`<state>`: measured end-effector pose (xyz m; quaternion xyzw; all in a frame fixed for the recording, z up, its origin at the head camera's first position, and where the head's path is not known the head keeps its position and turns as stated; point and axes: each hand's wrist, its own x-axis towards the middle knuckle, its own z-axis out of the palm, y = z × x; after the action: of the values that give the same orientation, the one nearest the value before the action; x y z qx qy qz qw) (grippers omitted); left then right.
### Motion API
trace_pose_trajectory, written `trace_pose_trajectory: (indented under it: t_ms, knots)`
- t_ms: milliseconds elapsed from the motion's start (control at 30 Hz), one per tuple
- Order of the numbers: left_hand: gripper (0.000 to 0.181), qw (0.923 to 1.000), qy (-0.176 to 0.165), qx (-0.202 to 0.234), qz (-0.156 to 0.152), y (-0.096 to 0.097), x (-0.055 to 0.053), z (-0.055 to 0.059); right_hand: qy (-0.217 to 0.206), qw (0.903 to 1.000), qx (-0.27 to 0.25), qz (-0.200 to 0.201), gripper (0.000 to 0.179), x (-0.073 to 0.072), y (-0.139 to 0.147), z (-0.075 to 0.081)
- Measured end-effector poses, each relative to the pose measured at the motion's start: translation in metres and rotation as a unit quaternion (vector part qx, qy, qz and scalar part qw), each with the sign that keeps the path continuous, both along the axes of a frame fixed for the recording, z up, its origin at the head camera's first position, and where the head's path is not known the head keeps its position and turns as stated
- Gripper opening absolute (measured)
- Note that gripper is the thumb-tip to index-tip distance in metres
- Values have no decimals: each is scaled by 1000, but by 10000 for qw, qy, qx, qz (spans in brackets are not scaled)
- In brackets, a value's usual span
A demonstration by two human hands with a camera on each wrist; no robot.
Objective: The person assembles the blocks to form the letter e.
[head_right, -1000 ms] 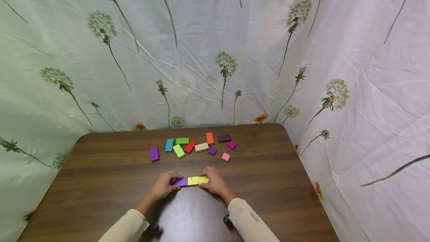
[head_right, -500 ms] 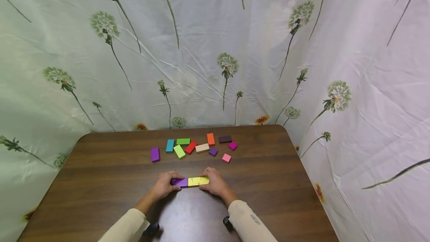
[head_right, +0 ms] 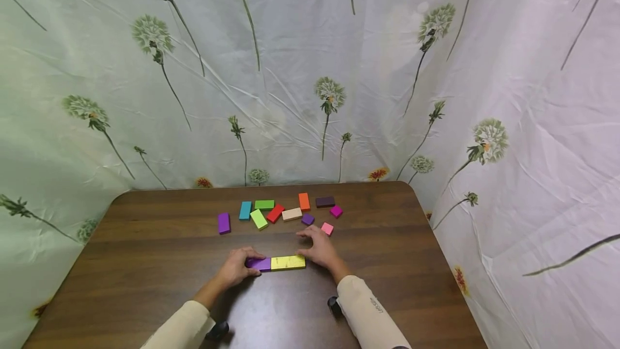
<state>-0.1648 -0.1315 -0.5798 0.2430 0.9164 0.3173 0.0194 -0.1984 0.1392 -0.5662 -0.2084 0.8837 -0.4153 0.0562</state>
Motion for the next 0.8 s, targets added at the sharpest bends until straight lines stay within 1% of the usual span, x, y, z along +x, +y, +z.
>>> trace_pose_trajectory:
  t_ms: [100, 200, 267, 433, 500, 600, 800]
  knots:
    - [35, 9999, -140, -5, 91, 1, 0, 0, 322, 9990, 27, -294, 42, -18, 9, 3]
    - [35, 9995, -272, 52, 148, 1, 0, 1, 454, 9966, 191, -668, 40, -38, 20, 8]
    - [35, 9995, -293, 50, 136, 2, 0, 1, 413, 9947, 278, -895, 40, -50, 29, 9]
    - [35, 9995, -301, 60, 98, 2, 0, 1, 61, 9899, 352, -1371, 40, -79, 47, 9]
    - [36, 9993, -358, 77, 120, 2, -1, 1, 15, 9879, 362, -1507, 40, -87, 51, 8]
    - [36, 9991, -403, 74, 143, 2, -1, 0, -31, 9861, 413, -1612, 41, -96, 53, 4]
    - [35, 9992, -386, 79, 108, 1, 0, 1, -252, 9843, 695, -1603, 42, -106, 49, -3]
